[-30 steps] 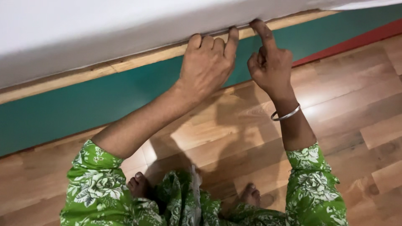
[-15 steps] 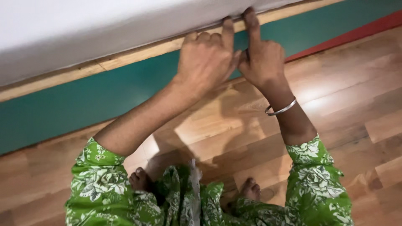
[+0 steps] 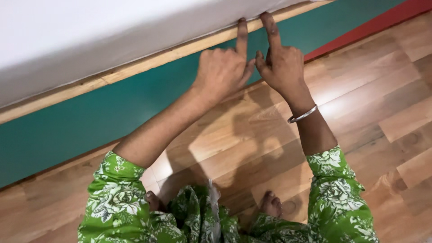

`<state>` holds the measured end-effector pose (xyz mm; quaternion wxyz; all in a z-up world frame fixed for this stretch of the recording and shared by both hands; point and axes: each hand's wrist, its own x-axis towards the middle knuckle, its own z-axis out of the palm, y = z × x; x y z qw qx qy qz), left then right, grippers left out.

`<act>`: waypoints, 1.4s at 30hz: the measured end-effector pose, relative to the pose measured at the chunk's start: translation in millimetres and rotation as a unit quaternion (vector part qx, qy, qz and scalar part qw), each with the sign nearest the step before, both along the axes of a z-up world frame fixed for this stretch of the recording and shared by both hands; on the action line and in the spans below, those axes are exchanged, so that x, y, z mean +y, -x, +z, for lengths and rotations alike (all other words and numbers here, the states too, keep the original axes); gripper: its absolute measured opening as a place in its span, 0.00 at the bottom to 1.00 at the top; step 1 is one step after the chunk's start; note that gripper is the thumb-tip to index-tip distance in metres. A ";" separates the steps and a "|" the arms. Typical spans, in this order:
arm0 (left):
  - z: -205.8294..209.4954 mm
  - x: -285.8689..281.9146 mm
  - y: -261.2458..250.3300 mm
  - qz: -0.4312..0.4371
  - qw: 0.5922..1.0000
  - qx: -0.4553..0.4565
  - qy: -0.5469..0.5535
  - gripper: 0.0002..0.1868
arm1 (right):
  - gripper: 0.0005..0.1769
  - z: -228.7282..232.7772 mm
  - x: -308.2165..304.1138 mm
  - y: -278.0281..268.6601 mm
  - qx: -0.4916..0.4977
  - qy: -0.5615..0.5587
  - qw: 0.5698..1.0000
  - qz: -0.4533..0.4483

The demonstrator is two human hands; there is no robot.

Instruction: The person tucks the edges of a white bedsheet into the gap between the mattress and the bed frame by hand.

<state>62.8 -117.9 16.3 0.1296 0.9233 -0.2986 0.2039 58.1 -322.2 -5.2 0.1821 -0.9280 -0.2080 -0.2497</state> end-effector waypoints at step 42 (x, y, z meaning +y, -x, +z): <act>-37.1 -65.8 -42.9 0.006 0.998 0.053 0.028 0.52 | 0.43 -36.7 -53.8 -42.8 -0.028 0.007 0.995 -0.093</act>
